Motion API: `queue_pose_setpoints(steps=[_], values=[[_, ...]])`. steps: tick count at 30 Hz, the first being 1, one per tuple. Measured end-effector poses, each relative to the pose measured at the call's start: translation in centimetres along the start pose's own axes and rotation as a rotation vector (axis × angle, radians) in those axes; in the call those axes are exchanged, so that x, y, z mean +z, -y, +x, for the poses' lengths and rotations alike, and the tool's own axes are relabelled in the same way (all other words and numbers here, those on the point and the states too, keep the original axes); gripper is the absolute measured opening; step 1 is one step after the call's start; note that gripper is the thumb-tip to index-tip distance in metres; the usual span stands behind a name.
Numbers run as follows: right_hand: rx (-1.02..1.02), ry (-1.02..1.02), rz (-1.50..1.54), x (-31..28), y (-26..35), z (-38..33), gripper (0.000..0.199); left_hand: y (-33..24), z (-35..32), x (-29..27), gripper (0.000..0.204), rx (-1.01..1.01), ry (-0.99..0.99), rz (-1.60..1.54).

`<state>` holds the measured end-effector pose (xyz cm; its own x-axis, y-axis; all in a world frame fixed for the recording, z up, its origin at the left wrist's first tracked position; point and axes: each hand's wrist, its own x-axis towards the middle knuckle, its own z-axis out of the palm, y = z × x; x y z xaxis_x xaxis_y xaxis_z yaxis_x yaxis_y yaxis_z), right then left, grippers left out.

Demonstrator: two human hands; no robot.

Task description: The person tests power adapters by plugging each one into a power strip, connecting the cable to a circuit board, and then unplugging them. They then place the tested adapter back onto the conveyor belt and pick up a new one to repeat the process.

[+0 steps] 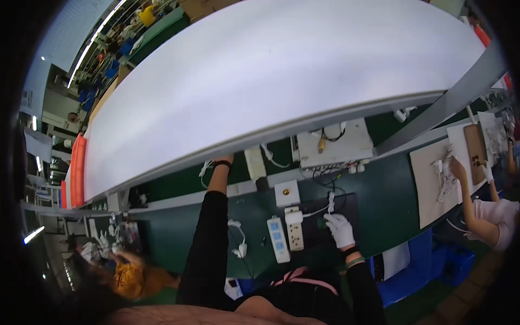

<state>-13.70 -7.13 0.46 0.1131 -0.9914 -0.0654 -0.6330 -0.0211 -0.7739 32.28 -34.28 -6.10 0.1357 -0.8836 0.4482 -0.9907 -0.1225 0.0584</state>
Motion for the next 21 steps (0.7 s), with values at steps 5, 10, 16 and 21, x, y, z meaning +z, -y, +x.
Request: queue_pose_setpoints(steps=[5, 10, 16, 21], values=[[0.105, -0.033, 0.041, 0.6, -0.2, -1.0, 0.029, -1.8, -1.3, 3.0, 0.037, -0.005, 0.226, -0.045], [0.056, -0.012, 0.015, 0.7, -0.5, -1.0, 0.034, -1.8, -5.1, -3.1, 0.035, -0.027, 0.675, -0.044], [0.055, -0.042, -0.122, -2.4, 1.2, -2.2, 0.05, -3.8, -8.3, -18.1, 0.036, 0.081, 0.422, -0.069], [-0.012, -0.11, -0.207, -4.2, 4.0, -3.7, 0.065, -0.6, -14.1, -26.1, 0.039, -0.336, 0.463, -0.914]])
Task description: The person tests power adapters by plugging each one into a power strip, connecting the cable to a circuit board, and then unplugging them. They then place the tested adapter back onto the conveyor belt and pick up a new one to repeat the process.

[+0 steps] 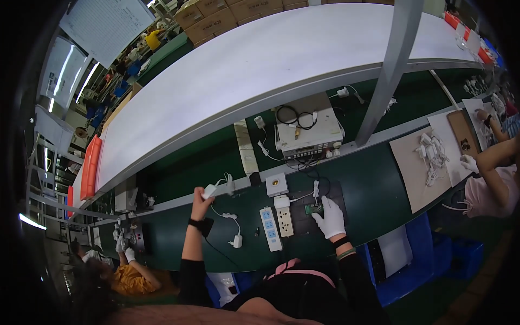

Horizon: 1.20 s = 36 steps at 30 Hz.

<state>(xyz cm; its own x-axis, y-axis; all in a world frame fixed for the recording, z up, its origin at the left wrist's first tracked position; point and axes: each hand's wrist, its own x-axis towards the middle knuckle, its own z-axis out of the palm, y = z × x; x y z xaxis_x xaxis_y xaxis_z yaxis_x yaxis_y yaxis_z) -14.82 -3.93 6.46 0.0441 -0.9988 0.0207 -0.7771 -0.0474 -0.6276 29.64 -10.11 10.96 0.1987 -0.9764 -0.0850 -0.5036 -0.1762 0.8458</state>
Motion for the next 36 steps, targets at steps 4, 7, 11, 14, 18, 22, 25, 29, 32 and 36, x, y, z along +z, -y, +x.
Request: queue_pose_setpoints(steps=[4, 7, 11, 14, 18, 22, 25, 29, 32, 36], values=[[-0.345, -0.086, 0.196, -3.4, 6.0, 0.7, 0.077, -7.9, -7.9, 0.0, 0.042, -0.004, 0.279, -0.469], [-0.476, -0.022, 0.352, -4.1, 10.1, 0.5, 0.078, -12.9, -11.9, 3.0, 0.048, 0.169, 0.413, -0.661], [-0.493, 0.232, 0.575, -3.3, 9.9, -2.1, 0.06, -15.6, -11.9, 6.2, 0.057, 0.153, 0.557, -0.542], [-0.308, 0.554, 0.521, -3.7, 6.8, -3.3, 0.03, -12.6, -9.1, 8.7, 0.058, 0.213, 0.545, -0.437], [0.356, 0.785, 0.724, -5.5, 1.3, -7.5, 0.02, -6.2, -7.6, 12.6, 0.048, 0.462, 0.444, 0.23], [0.174, 0.538, 0.804, -5.6, -3.8, -10.5, 0.017, -1.0, -8.3, 16.4, 0.045, 0.034, 0.507, -0.098], [0.027, 0.454, 0.722, -6.5, -4.7, -10.8, 0.015, 0.7, -8.9, 17.8, 0.046, 0.019, 0.527, -0.045], [-0.359, 0.607, -0.11, -10.0, -4.3, -10.4, 0.012, -0.1, -10.6, 18.8, 0.045, 0.148, 0.614, 0.143], [-0.158, 0.642, -0.162, -9.8, -6.1, -10.1, 0.01, -0.3, -10.5, 20.1, 0.045, 0.361, 0.547, 0.288], [-0.275, 0.248, -0.231, -8.6, -6.5, -6.2, 0.005, 1.3, -11.2, 20.2, 0.043, 0.409, 0.458, 0.137]])
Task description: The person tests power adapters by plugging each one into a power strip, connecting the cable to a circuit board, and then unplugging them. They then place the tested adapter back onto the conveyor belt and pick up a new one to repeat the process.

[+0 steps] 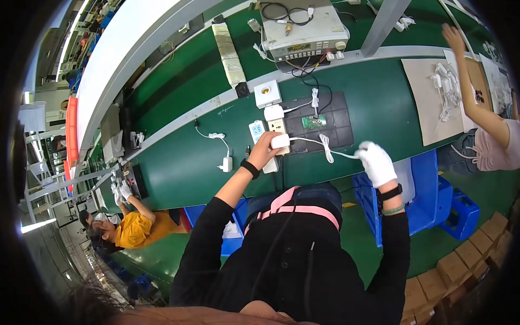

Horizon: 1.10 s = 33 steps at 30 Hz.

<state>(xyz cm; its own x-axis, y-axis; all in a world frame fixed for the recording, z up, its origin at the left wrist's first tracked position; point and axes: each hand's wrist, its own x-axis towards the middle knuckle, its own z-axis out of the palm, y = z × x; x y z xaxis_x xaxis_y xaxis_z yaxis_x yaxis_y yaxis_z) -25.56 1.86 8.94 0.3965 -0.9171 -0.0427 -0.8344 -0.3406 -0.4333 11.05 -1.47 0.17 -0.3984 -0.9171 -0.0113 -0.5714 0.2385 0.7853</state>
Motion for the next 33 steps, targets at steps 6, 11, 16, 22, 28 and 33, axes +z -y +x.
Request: queue_pose_setpoints(steps=[6, 11, 16, 22, 28, 33], values=[[0.035, -0.388, 0.265, 3.2, 0.7, 6.7, 0.021, -1.0, 0.1, -3.0, 0.048, -0.241, 0.026, -0.191], [-0.001, -0.319, 0.292, 10.1, -1.1, 9.7, 0.027, -0.7, 2.7, -4.4, 0.052, -0.188, -0.219, -0.042], [0.142, -0.213, 0.491, 12.2, -0.3, 10.9, 0.027, -1.5, 5.0, -4.3, 0.054, -0.065, -0.229, 0.098], [0.132, -0.148, 0.367, 12.1, -0.9, 12.3, 0.027, 0.4, 6.7, -3.2, 0.056, -0.152, 0.036, -0.013], [0.13, -0.289, 0.529, 9.9, 0.5, 12.7, 0.027, 1.3, 7.2, -3.8, 0.052, -0.135, -0.038, -0.131], [0.195, -0.163, 0.563, 10.7, -0.2, 12.5, 0.027, -2.8, 8.6, -10.6, 0.047, -0.218, -0.336, -0.738]])
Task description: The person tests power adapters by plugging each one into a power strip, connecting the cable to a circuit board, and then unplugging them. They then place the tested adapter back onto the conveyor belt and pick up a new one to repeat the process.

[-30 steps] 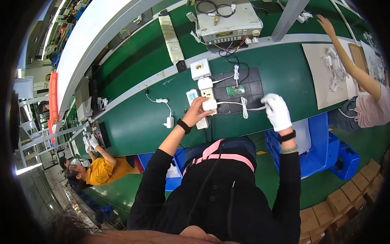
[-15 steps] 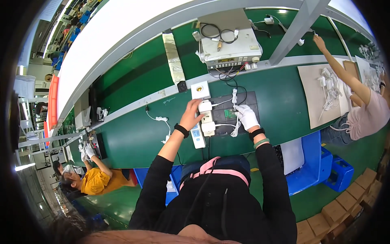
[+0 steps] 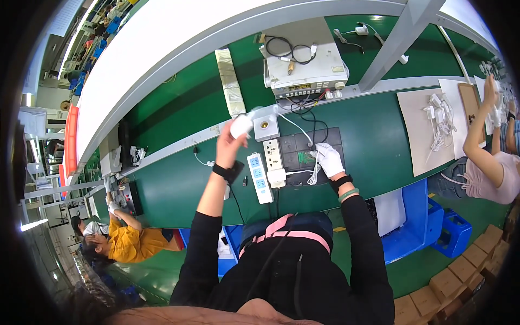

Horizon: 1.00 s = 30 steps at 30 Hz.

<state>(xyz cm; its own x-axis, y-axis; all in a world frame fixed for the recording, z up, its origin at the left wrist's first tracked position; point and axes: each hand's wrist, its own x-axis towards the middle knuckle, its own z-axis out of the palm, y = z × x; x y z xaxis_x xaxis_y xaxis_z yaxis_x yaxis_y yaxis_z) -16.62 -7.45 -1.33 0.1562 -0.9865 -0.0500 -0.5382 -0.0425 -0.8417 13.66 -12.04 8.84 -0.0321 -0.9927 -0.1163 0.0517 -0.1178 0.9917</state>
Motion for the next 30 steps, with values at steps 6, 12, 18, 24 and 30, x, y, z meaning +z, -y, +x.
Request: queue_pose_setpoints(steps=[6, 12, 18, 24, 30], values=[[-0.07, 0.082, -0.006, 1.9, -1.4, 0.4, 0.025, -6.2, 5.5, -2.3, 0.047, 0.172, -0.058, 0.012], [-0.107, 0.022, -0.057, 1.4, 0.5, 0.6, 0.02, -4.5, 8.7, -3.0, 0.05, 0.309, -0.18, 0.154], [-0.01, 0.206, -0.252, 0.9, 1.2, 1.4, 0.02, 1.5, 7.8, -12.1, 0.033, 0.092, -0.179, 0.826], [-0.042, 0.215, -0.396, 0.5, 0.6, 0.5, 0.025, 5.4, 3.3, -21.5, 0.062, -0.759, -0.268, 1.583], [0.043, -0.021, -0.172, 0.3, 1.6, -1.6, 0.034, 10.9, -2.3, -32.4, 0.057, -0.939, -0.061, 1.392]])
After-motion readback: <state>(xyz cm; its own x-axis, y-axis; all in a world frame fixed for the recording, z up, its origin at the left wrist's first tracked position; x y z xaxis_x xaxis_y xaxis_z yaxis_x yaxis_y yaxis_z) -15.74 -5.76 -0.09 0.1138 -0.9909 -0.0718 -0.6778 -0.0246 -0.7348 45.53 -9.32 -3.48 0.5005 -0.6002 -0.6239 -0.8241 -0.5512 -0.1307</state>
